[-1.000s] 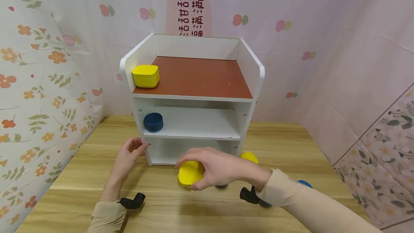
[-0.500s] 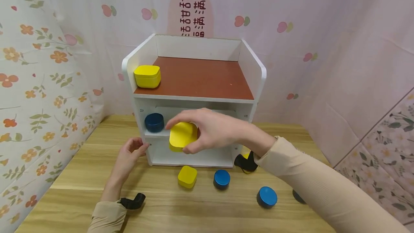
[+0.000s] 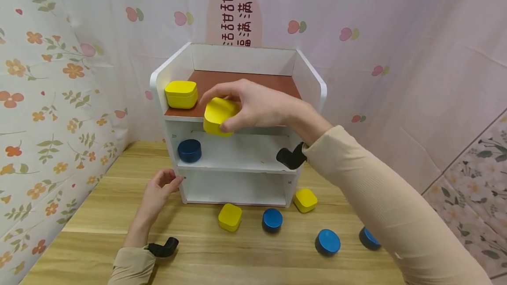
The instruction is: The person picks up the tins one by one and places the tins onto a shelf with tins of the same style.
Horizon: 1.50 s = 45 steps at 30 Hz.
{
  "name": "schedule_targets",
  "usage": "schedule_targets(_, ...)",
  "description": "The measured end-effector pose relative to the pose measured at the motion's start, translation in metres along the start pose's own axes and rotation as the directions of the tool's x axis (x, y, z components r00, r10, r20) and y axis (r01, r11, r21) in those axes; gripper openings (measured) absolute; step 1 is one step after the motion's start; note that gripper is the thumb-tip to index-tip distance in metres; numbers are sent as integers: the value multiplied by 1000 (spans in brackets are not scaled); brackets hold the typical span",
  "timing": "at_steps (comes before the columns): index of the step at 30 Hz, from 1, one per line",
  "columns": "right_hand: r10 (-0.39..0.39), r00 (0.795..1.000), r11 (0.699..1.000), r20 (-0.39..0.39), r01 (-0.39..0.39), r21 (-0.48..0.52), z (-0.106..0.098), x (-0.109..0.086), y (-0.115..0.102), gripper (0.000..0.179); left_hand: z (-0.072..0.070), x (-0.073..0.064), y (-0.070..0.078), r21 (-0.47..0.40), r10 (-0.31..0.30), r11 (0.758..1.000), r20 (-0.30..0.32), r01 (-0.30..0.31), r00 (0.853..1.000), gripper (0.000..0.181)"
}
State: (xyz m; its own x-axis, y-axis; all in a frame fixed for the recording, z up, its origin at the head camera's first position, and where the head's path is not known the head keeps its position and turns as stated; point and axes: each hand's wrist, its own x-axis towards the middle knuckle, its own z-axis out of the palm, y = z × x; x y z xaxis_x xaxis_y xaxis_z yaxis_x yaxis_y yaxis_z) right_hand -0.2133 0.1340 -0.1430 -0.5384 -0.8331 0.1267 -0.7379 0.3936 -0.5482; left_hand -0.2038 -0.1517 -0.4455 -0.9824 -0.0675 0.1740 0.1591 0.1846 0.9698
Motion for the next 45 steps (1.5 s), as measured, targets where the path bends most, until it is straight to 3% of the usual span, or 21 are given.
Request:
schedule_targets(8,194,981,979,-22,-193,60,-22,9,6,52,1,2,0,1,-11,1000,5,11,1000,35)
schedule_targets(28,239,971,966,-14,-237,106,-31,43,37,53,-2,0,2,-1,-30,1000,7,30,1000,34)
schedule_targets(32,259,966,960,-3,-257,113,-30,44,40,54,-2,-6,19,-5,-41,999,21,41,999,29)
schedule_targets(41,276,961,956,7,-276,96,-29,48,39,57,0,-10,29,0,-41,999,28,41,999,28)
schedule_targets(45,281,960,956,11,-281,88,-28,51,37,57,0,-2,11,-5,-57,998,19,57,998,30)
